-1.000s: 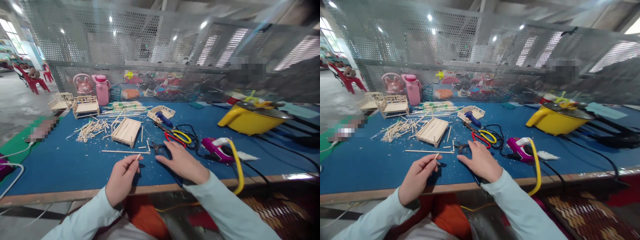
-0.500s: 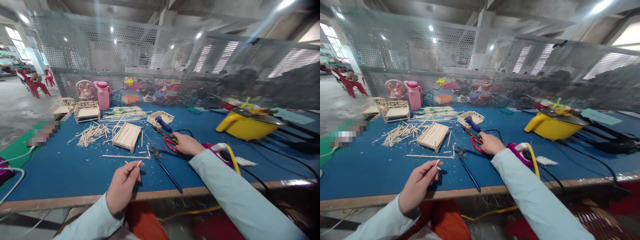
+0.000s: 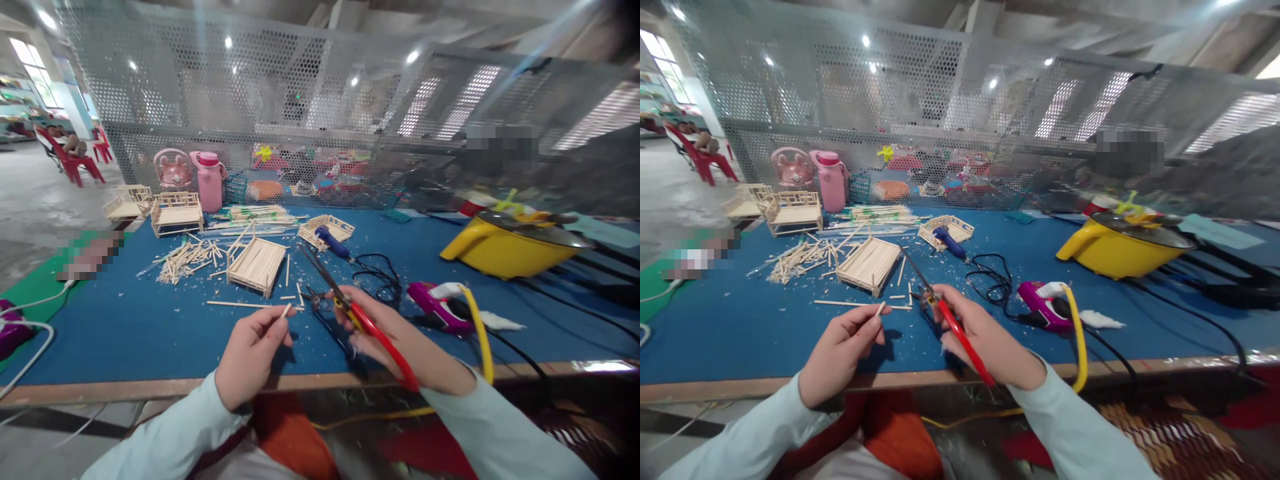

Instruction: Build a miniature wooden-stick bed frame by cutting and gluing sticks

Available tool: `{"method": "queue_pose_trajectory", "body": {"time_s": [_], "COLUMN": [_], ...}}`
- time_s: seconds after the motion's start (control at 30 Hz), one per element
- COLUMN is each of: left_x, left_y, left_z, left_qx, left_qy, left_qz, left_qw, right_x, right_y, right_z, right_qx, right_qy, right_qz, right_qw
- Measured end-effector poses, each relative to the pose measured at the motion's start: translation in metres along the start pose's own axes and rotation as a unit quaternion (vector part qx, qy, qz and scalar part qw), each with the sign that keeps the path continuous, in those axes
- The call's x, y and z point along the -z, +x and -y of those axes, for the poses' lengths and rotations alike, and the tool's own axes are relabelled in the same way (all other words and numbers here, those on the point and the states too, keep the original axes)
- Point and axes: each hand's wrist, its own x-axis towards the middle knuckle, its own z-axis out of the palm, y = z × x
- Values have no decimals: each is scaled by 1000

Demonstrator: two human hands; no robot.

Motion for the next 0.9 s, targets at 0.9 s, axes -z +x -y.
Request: {"method": "queue_pose_trajectory", "body": {"time_s": [0.9], "left_x": [3], "left_y": [-10], "left_z": [-12], "left_qx": [-189], "left_qy": [184], "left_qz": [-22], "left_qw": [964], "right_x": [-22], "right_y": [-7], "right_z": [18], "right_qx": [186], "right_qy": [-167], "right_qz": [7], "right_qw": [968]}}
